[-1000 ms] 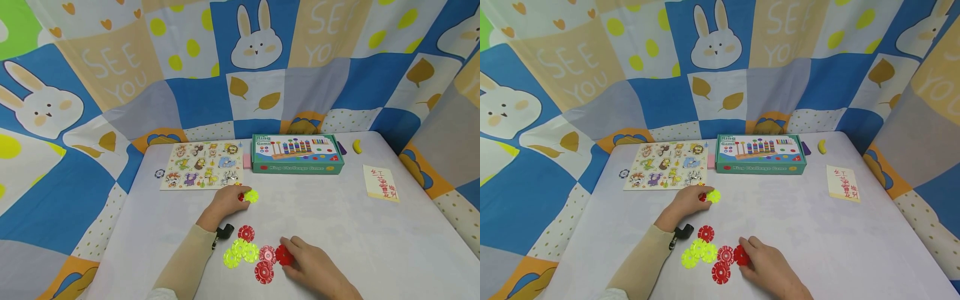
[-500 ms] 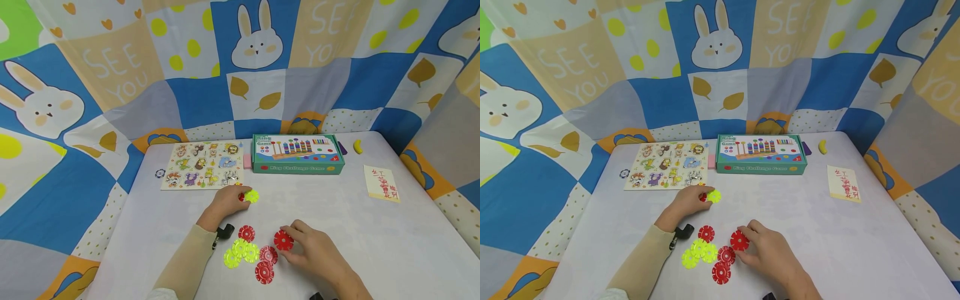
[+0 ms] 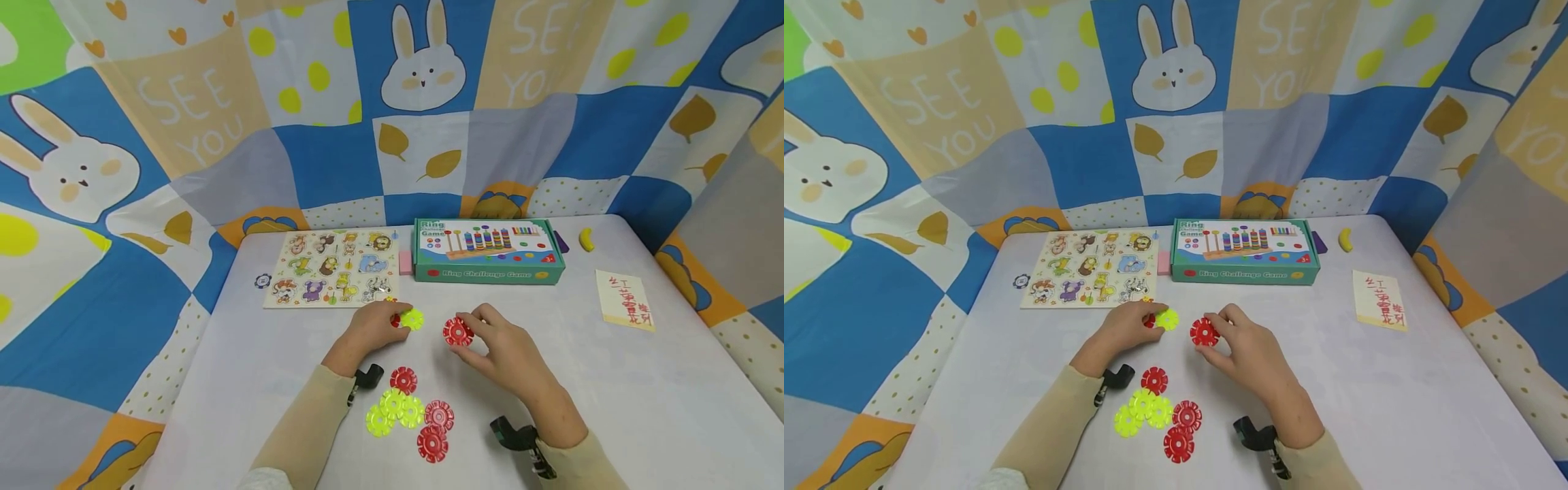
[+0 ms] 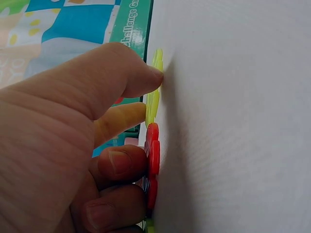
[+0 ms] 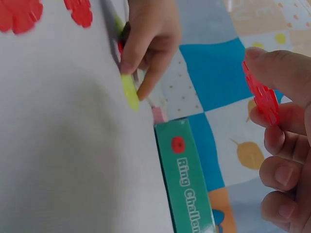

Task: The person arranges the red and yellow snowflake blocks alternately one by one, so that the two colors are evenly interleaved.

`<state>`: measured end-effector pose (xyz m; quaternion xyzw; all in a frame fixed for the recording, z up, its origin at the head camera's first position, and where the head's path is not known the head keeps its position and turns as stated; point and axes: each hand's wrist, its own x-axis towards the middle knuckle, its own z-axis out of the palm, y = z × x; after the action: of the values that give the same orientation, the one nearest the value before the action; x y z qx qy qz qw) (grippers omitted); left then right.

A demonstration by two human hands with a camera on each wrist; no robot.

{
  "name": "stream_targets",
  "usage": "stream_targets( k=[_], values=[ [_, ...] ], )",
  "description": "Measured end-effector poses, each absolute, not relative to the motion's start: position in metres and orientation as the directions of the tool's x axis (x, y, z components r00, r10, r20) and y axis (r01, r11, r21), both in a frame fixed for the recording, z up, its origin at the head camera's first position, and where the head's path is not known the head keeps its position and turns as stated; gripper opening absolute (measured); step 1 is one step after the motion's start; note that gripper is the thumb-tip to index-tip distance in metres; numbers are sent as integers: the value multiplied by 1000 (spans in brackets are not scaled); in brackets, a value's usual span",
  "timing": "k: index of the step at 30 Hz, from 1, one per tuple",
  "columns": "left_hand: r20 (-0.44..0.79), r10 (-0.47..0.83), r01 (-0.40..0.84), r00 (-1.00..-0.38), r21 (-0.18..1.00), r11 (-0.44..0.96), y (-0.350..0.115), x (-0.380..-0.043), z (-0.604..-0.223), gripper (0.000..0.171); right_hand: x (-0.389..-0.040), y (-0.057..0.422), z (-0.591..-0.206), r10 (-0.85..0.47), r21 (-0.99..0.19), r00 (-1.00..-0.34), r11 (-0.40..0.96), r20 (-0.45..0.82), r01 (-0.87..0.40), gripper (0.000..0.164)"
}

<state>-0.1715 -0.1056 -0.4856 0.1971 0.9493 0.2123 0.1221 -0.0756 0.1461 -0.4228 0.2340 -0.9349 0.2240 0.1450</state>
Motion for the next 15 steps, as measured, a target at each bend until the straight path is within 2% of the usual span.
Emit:
stream_targets(
  k=[7,15],
  values=[
    [-141,435,336,-889,445,830,-107,-173,-487,50,-113,142,-435,-344,-354,-908,840,238,-411,64],
    [-147,441,339,-885,445,829,-106,-173,-486,50,-145,132,-469,-327,-436,-941,837,87,-332,56]
  ],
)
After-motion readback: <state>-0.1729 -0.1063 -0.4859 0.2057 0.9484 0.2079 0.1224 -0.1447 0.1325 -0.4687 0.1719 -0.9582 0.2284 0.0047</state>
